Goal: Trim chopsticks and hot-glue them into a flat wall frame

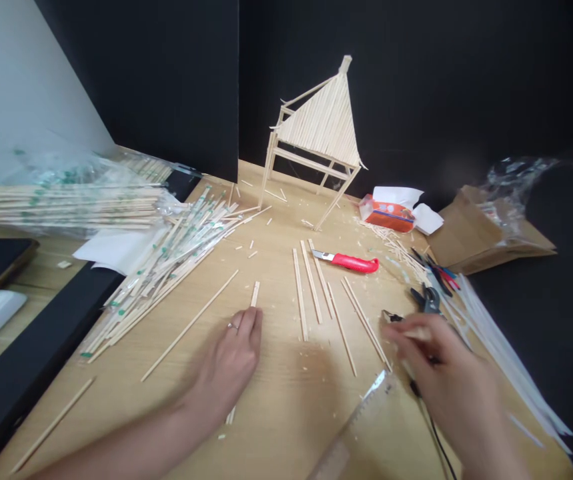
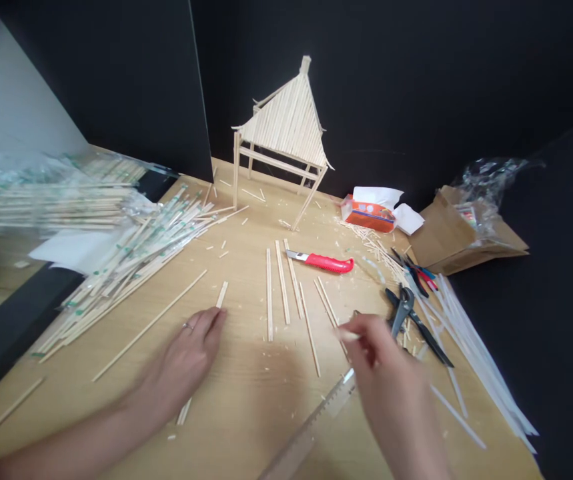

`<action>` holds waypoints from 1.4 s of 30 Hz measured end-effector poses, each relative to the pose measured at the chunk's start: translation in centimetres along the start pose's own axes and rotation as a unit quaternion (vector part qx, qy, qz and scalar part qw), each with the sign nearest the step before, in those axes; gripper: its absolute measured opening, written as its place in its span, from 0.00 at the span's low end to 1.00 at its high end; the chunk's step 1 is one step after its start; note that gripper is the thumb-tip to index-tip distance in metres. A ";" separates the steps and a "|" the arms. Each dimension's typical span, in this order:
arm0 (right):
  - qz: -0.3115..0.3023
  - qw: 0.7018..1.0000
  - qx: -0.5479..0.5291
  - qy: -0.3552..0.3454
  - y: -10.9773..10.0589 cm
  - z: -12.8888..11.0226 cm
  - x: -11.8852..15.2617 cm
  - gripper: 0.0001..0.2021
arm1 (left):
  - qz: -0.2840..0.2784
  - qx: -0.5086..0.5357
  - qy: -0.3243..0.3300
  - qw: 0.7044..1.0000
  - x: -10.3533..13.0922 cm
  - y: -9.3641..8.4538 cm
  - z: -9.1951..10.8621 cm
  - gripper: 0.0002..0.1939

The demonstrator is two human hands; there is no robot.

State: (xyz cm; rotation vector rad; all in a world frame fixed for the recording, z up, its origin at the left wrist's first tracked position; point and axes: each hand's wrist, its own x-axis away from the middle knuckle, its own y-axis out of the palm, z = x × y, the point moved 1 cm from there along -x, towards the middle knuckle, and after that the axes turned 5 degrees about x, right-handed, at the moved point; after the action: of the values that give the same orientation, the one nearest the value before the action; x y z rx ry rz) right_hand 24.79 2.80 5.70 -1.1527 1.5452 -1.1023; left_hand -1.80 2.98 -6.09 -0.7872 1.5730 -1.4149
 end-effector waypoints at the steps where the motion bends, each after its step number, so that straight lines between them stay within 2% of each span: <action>1: -0.055 0.997 -0.019 -0.053 0.9 -1.7 0.1 0.14 | -0.002 -0.009 -0.006 1.000 0.0 -0.3 0.2 0.25; 2: -0.117 0.988 -0.015 -0.101 2.0 -3.3 0.1 0.14 | -0.002 -0.017 -0.013 1.000 0.1 -0.6 0.3 0.25; 4: -0.160 0.969 0.038 -0.182 4.1 -6.4 0.0 0.11 | 0.007 -0.032 -0.021 0.999 0.2 -1.0 0.6 0.25; 6: -0.153 0.952 0.077 -0.254 6.0 -8.7 -0.2 0.10 | 0.023 -0.042 -0.023 0.999 0.4 -1.2 0.9 0.25; 8: -0.139 0.937 0.116 -0.300 7.5 -9.8 -0.5 0.14 | 0.036 -0.050 -0.018 0.998 0.6 -1.2 1.0 0.24; 12: -0.105 0.919 0.195 -0.326 8.9 -9.5 -0.9 0.18 | 0.044 -0.063 -0.014 0.997 0.8 -1.3 1.2 0.23; 16: -0.084 0.919 0.221 -0.316 9.4 -8.5 -1.1 0.18 | 0.033 -0.069 -0.008 0.997 0.6 -1.4 1.1 0.24; 27: -0.093 0.914 0.216 -0.330 10.2 -8.2 -1.2 0.18 | -0.002 -0.098 -0.017 0.995 0.7 -1.9 1.0 0.23; 42: -0.083 0.910 0.212 -0.347 10.4 -8.3 -0.9 0.19 | -0.011 -0.103 -0.025 0.994 0.8 -2.1 0.8 0.23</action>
State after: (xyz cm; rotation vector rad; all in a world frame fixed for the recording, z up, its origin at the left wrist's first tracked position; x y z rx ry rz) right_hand 15.02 6.67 -2.44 -1.2007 0.6277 -0.9246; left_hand -1.66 1.58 -4.21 -0.9564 1.6946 -1.2508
